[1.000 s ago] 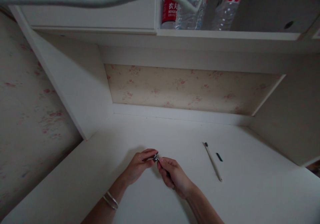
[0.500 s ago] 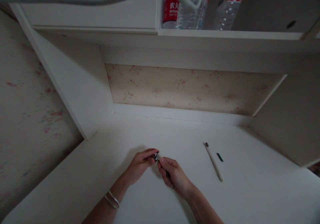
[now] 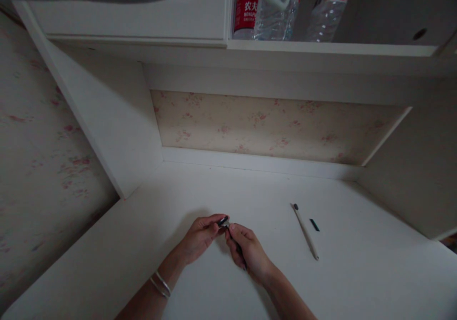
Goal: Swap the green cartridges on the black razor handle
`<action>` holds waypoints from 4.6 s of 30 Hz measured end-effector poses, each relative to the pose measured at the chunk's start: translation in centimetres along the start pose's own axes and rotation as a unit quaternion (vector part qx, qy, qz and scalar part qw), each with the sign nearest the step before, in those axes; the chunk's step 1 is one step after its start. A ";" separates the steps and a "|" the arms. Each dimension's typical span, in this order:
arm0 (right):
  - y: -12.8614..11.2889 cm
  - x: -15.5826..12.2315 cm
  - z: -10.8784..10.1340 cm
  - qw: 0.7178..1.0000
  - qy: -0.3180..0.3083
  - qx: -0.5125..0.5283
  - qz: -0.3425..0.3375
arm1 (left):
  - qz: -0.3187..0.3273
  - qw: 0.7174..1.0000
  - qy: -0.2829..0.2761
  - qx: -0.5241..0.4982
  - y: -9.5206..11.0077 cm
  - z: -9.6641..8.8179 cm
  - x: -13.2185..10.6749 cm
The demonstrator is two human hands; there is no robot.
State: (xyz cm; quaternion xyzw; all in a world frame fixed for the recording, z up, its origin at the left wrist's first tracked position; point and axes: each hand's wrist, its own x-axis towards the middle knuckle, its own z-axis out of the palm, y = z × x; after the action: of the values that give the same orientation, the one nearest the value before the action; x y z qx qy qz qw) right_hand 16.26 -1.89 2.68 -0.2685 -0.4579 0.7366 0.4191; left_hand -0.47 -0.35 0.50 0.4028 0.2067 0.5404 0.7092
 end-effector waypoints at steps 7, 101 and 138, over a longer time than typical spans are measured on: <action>0.6 0.1 0.2 1.000 0.025 0.005 0.016 | 0.008 1.000 -0.007 0.013 -0.4 -0.3 0.1; 0.6 -0.2 0.5 0.999 0.019 -0.025 -0.015 | -0.004 0.999 0.039 0.013 -0.2 0.1 0.0; 1.3 -0.2 2.0 0.988 0.091 -0.103 -0.065 | -0.047 0.993 0.020 -0.107 -0.7 0.4 -0.1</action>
State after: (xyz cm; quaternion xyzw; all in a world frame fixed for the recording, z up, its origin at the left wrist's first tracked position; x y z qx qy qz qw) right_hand 14.31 -3.30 2.39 -0.3456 -0.5077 0.6292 0.4764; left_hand 0.20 -0.68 0.22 0.3036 0.1800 0.5335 0.7686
